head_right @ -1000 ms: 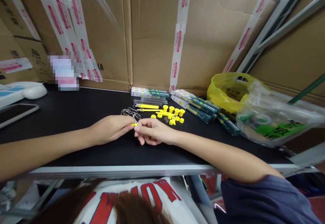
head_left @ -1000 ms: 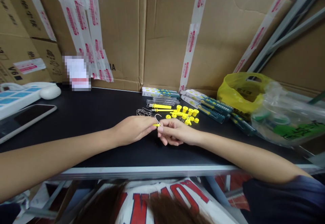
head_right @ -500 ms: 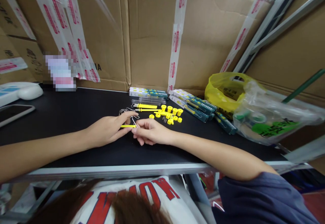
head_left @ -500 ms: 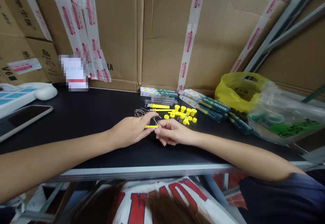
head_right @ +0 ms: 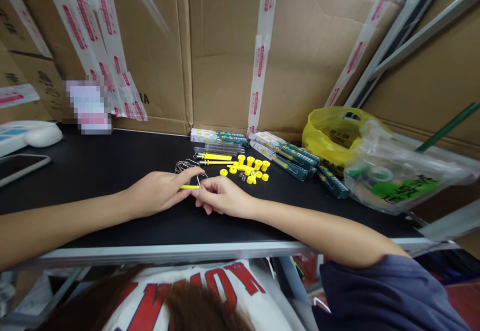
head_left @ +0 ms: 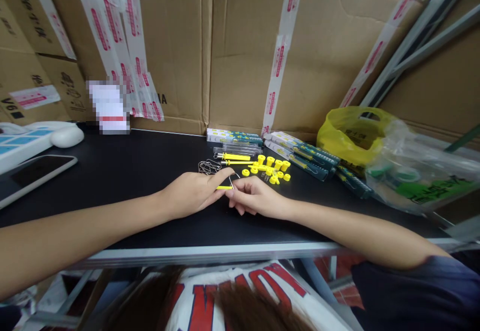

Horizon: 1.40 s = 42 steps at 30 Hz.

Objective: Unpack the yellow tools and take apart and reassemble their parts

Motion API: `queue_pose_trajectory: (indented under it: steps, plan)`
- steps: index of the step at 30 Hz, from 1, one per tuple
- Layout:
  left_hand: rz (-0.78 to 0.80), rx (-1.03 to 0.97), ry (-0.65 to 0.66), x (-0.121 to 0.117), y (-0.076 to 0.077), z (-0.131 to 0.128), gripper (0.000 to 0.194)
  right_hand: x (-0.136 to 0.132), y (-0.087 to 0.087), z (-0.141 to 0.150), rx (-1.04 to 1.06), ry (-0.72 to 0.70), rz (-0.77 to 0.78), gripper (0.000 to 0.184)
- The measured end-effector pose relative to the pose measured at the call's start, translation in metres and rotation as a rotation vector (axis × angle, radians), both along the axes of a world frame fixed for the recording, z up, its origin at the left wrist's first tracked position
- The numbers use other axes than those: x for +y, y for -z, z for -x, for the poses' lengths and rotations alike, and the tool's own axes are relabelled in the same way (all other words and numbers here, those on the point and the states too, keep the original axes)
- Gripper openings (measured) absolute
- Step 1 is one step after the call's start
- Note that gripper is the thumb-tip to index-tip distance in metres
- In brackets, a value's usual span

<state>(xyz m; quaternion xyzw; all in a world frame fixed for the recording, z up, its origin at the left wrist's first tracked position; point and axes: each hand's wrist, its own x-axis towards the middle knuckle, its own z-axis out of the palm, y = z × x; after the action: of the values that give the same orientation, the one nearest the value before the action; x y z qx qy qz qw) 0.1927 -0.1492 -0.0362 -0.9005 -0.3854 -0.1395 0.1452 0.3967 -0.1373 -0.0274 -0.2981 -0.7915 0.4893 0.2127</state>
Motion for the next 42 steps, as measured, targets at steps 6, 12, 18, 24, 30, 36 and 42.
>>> queue_pose_trajectory:
  steps: [6,12,18,24,30,36,42]
  plan:
    - [-0.024,0.013,-0.041,-0.002,0.001,0.0,0.042,0.005,0.002,-0.003,-0.002,-0.043,-0.015,0.04]
    - [-0.004,-0.033,-0.036,-0.001,0.001,0.001,0.042,0.009,0.001,-0.005,-0.016,-0.057,0.019,0.039]
    - [0.09,-0.185,0.107,0.006,0.003,0.006,0.024,0.012,-0.001,-0.006,-0.018,-0.081,0.054,0.04]
    - [0.164,-0.182,0.201,0.006,0.004,0.003,0.024,0.011,0.001,-0.006,0.011,-0.065,0.025,0.037]
    - [0.116,-0.11,0.086,0.0,0.004,-0.001,0.023,0.01,0.0,-0.005,0.01,-0.059,0.027,0.038]
    - [0.062,-0.076,0.071,-0.001,0.003,0.001,0.024,0.005,0.0,-0.003,0.015,-0.039,-0.004,0.041]
    - [0.051,-0.089,0.143,-0.002,0.004,0.0,0.022,0.005,0.001,-0.003,0.029,-0.008,0.006,0.044]
